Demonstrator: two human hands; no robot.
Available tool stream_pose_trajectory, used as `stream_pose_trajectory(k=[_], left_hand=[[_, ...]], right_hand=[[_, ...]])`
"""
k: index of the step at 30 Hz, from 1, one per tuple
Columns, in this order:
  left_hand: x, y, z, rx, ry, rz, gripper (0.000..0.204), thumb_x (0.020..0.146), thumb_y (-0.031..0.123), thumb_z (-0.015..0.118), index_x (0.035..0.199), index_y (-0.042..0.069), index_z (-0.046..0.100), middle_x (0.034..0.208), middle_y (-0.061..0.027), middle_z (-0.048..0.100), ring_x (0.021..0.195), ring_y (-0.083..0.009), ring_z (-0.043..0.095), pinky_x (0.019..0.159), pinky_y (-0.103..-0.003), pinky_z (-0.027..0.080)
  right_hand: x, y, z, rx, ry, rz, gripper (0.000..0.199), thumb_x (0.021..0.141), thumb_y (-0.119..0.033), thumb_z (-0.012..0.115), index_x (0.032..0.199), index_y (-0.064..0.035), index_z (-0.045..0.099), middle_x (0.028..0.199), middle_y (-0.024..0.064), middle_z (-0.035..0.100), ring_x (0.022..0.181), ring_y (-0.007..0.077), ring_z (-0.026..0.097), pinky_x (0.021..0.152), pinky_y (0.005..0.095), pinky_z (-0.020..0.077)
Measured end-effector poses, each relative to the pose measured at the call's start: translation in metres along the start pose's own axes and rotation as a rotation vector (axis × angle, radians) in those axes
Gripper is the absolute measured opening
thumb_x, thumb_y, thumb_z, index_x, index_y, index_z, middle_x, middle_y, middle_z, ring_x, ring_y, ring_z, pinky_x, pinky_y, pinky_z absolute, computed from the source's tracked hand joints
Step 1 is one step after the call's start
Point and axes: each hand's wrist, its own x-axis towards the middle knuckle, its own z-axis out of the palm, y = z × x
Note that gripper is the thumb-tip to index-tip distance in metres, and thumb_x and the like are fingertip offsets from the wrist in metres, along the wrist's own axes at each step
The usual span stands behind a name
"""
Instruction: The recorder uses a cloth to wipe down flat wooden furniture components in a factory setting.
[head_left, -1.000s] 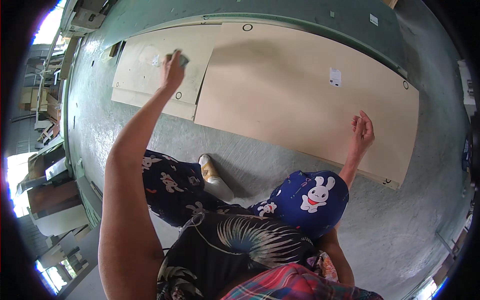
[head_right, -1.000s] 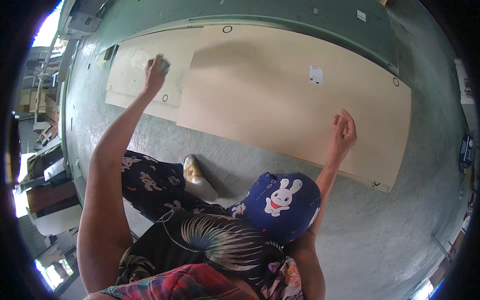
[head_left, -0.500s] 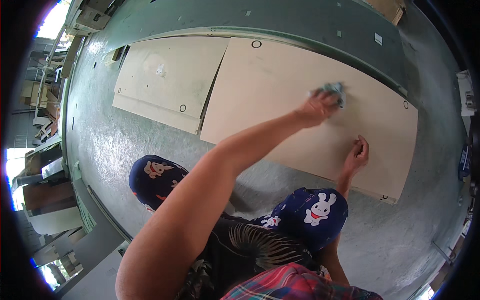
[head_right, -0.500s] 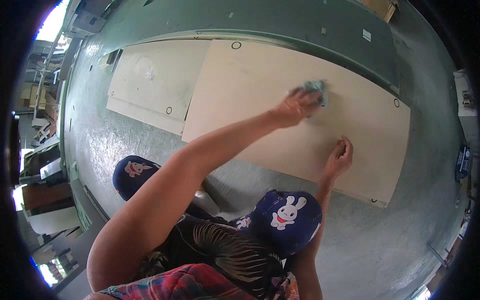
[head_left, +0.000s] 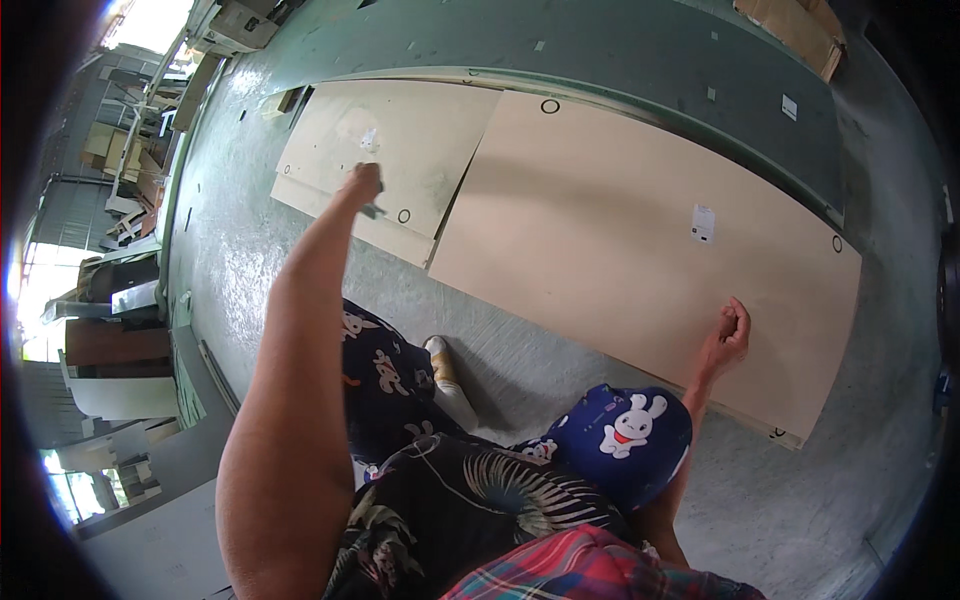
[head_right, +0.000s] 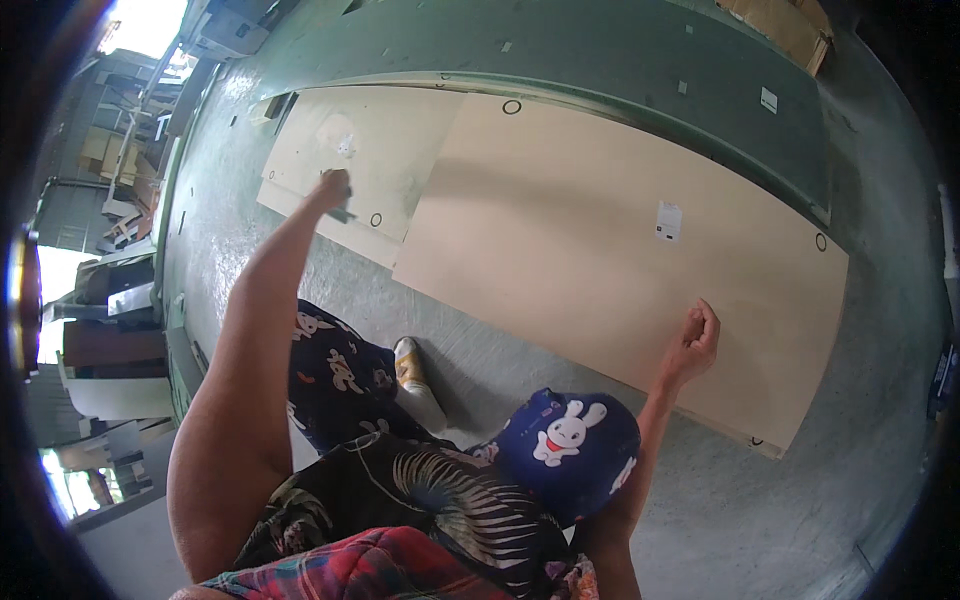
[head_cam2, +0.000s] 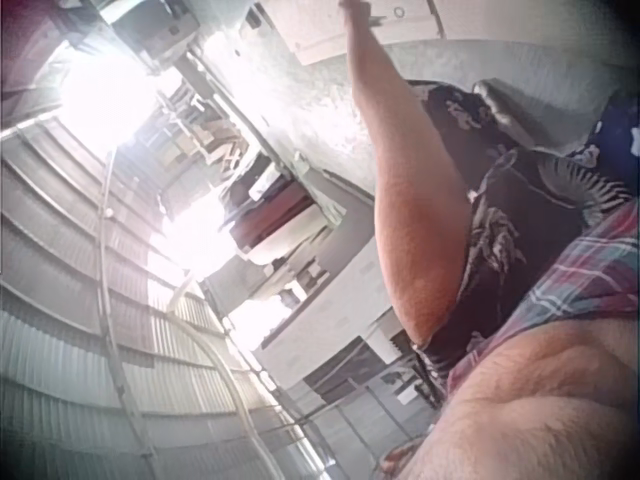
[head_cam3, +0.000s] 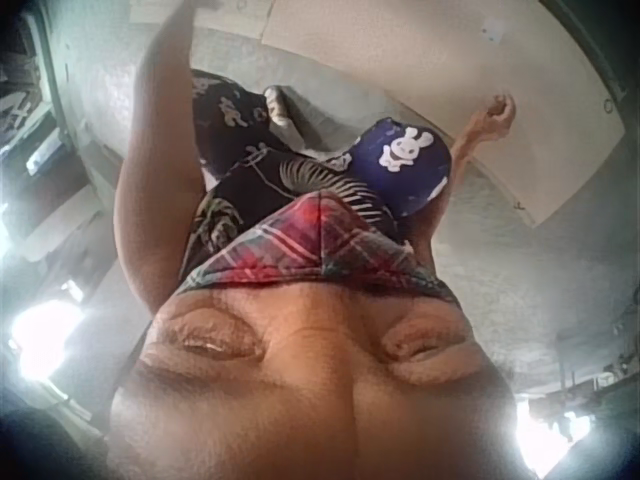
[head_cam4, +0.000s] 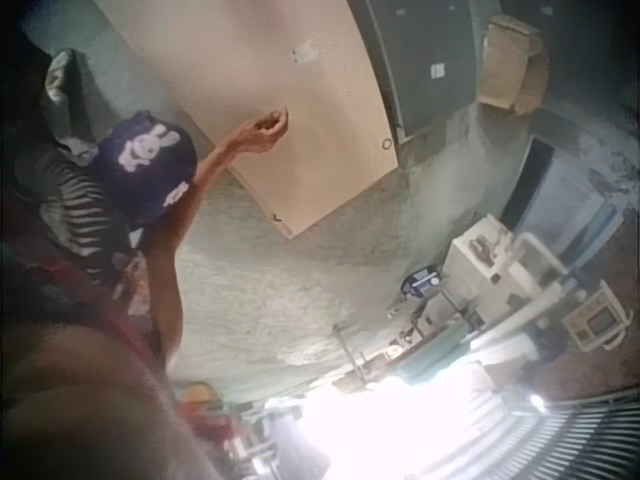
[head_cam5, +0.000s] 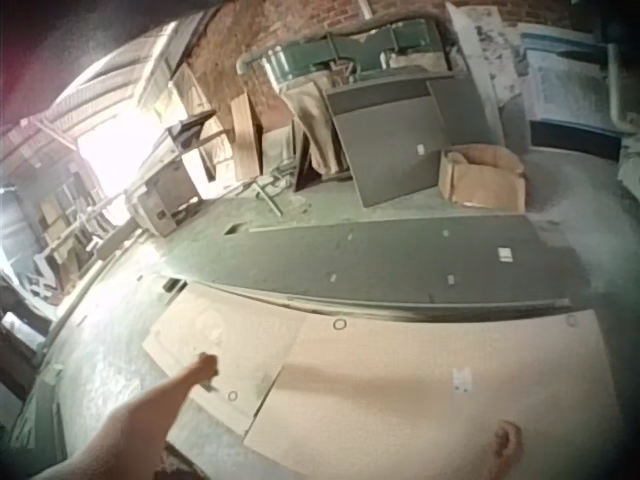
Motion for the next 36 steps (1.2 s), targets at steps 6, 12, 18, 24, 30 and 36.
stream_pose_trajectory(k=[6, 12, 18, 24, 30, 36], left_hand=[[-0.050, 0.043, -0.045, -0.322, 0.229, -0.036, 0.032, 0.076, 0.004, 0.056, 0.106, 0.011, 0.060, 0.104, -0.0202, 0.058, 0.099, -0.0381, 0.057, 0.084, -0.044, 0.047], [-0.058, 0.124, -0.114, -0.272, 0.497, 0.330, 0.054, 0.072, -0.008, 0.047, 0.120, 0.013, 0.056, 0.113, -0.0171, 0.055, 0.109, -0.0363, 0.051, 0.090, -0.042, 0.044], [-0.057, 0.236, -0.160, -0.290, 0.558, 0.523, 0.050, 0.075, -0.005, 0.045, 0.119, 0.017, 0.057, 0.118, -0.0104, 0.053, 0.111, -0.0332, 0.051, 0.092, -0.041, 0.045], [-0.062, 0.250, -0.142, -0.318, 0.487, 0.507, 0.048, 0.076, -0.005, 0.046, 0.117, 0.018, 0.057, 0.118, -0.0091, 0.053, 0.111, -0.0320, 0.051, 0.090, -0.041, 0.047], [-0.031, 0.198, -0.115, -0.363, 0.482, 0.454, 0.049, 0.076, -0.006, 0.046, 0.117, 0.017, 0.057, 0.117, -0.0096, 0.053, 0.109, -0.0330, 0.052, 0.088, -0.042, 0.047], [0.028, 0.124, -0.088, -0.614, 0.427, 0.182, 0.047, 0.078, -0.001, 0.049, 0.122, 0.017, 0.055, 0.119, -0.0128, 0.053, 0.110, -0.0349, 0.050, 0.090, -0.044, 0.046]], right_hand=[[0.006, 0.013, -0.011, -0.064, -0.016, -0.056, 0.015, 0.091, -0.012, 0.055, 0.101, -0.0085, 0.065, 0.095, 0.0062, 0.066, 0.083, 0.0179, 0.065, 0.067, 0.0309, 0.0519], [0.008, 0.000, -0.007, 0.030, -0.065, -0.002, 0.014, 0.089, -0.011, 0.056, 0.099, -0.0077, 0.065, 0.093, 0.0063, 0.065, 0.077, 0.0177, 0.064, 0.065, 0.0307, 0.0507], [0.013, 0.009, -0.025, -0.033, -0.070, -0.008, 0.015, 0.090, -0.011, 0.055, 0.099, -0.0023, 0.064, 0.091, 0.0087, 0.067, 0.080, 0.0174, 0.064, 0.071, 0.0288, 0.0497], [0.011, 0.010, -0.022, 0.006, -0.063, 0.003, 0.016, 0.090, -0.014, 0.057, 0.098, -0.0019, 0.064, 0.089, 0.0084, 0.067, 0.082, 0.0159, 0.062, 0.075, 0.0282, 0.0482], [0.022, 0.003, -0.025, -0.025, -0.182, 0.044, 0.017, 0.089, -0.014, 0.057, 0.099, -0.0030, 0.065, 0.087, 0.0061, 0.066, 0.079, 0.0134, 0.062, 0.072, 0.0271, 0.0491], [0.029, -0.118, 0.006, -0.098, -0.379, -0.111, 0.020, 0.090, -0.013, 0.055, 0.103, -0.0006, 0.064, 0.083, 0.0059, 0.065, 0.075, 0.0107, 0.060, 0.071, 0.0250, 0.0483]])
